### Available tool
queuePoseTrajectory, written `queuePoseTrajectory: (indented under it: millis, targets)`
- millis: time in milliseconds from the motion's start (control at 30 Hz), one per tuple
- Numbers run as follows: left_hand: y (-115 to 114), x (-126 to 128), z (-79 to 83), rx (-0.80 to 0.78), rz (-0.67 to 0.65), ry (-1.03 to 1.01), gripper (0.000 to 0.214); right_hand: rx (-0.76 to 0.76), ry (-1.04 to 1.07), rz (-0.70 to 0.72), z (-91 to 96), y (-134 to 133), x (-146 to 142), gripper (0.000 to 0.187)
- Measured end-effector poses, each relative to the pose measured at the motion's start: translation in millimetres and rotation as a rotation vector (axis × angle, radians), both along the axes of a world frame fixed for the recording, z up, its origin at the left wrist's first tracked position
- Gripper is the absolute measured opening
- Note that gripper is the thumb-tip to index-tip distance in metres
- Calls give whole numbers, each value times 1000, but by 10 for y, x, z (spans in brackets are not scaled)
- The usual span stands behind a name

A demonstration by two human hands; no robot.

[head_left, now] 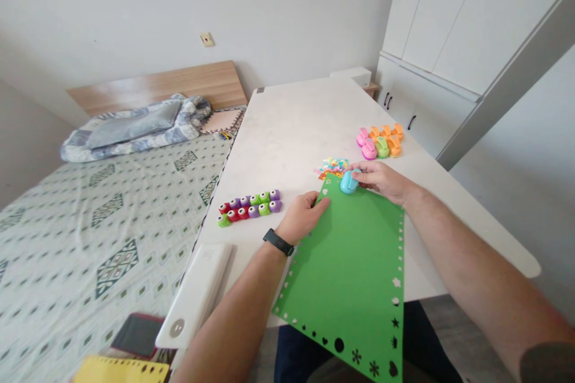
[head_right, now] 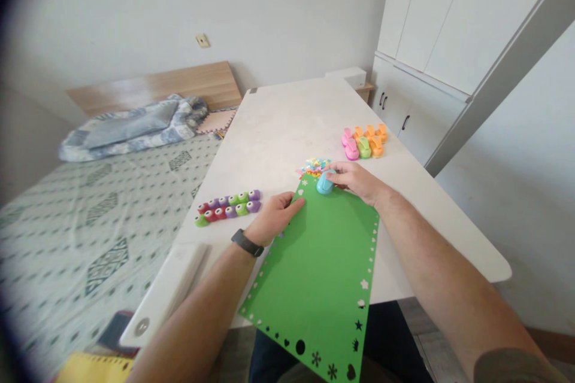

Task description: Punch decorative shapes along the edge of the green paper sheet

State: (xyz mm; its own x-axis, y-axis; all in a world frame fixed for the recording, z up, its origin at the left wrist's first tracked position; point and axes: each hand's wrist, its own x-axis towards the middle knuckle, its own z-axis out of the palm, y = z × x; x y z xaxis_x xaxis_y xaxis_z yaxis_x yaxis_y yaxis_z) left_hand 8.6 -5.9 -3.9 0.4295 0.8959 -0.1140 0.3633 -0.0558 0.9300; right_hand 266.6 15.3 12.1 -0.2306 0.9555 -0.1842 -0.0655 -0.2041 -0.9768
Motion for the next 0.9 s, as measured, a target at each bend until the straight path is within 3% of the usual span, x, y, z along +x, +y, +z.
queuePoseTrajectory:
  millis: [700,900]
  targets:
    - [4,10,19,33,-5,42,44,-34,-53,15,2,-16,-32,52]
    - [5,12,19,73,-5,55,44,45,-144,71,-18,-25,-48,57]
